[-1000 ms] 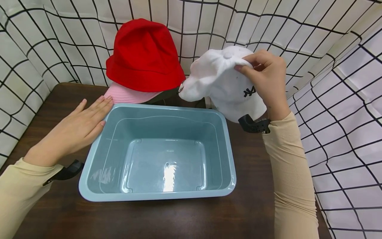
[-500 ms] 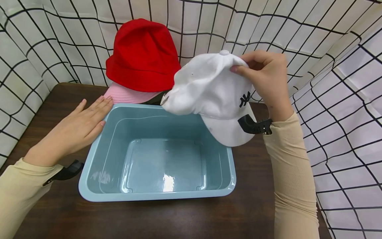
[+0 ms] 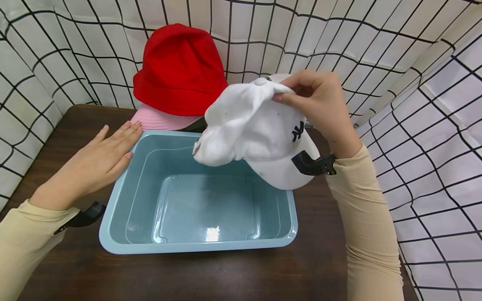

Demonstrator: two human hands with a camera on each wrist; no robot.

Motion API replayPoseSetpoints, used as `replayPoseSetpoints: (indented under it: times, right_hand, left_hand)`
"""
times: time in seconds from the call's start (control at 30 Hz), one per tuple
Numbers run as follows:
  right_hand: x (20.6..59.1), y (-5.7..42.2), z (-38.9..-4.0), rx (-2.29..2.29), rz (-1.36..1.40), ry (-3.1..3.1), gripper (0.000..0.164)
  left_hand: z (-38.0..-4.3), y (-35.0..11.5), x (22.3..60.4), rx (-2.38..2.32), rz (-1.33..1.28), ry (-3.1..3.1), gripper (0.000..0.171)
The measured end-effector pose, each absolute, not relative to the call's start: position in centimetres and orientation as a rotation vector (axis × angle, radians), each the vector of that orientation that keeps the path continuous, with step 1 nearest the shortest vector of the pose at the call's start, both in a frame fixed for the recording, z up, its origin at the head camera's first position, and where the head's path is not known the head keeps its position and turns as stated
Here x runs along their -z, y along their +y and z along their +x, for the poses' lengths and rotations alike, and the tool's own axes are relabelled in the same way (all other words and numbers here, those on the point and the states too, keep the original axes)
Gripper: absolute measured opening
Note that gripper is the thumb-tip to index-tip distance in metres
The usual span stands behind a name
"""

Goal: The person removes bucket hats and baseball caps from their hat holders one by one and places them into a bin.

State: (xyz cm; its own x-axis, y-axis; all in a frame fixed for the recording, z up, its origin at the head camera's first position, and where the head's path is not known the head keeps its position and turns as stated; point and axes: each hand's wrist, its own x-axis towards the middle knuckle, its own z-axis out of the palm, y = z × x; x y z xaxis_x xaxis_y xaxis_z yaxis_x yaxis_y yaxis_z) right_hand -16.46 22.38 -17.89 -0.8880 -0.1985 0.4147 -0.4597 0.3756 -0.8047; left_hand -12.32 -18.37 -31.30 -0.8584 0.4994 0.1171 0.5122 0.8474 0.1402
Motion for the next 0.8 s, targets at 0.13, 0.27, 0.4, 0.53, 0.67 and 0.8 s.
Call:
replayPoseSetpoints:
  times: [0.13, 0.27, 0.4, 0.53, 0.67, 0.8]
  right_hand:
    - [17.9, 21.7, -16.3, -1.611, 0.689, -2.377, 0.01]
    - [18.0, 21.2, -16.0, -1.581, 0.774, -2.428, 0.01]
    - [18.1, 20.8, -15.6, -1.639, 0.838, -2.464, 0.009]
    - [18.1, 20.3, -15.2, -1.684, 0.92, -2.469, 0.007]
    - [18.1, 19.7, -15.0, -1.638, 1.036, -2.466, 0.013]
    - [18.2, 19.0, -14.9, -1.56, 1.131, -2.48, 0.019]
  left_hand:
    - [-12.3, -18.4, 31.4, 0.265, -0.806, -2.93, 0.064]
    - [-12.2, -18.3, 31.4, 0.271, -0.804, -2.925, 0.064]
    - [-12.2, -18.3, 31.4, 0.268, -0.81, -2.928, 0.064]
    - [-12.1, -18.3, 31.5, 0.264, -0.81, -2.918, 0.064]
    - [-12.1, -18.3, 31.5, 0.268, -0.805, -2.898, 0.064]
    - [-12.2, -18.3, 31.5, 0.26, -0.802, -2.894, 0.065]
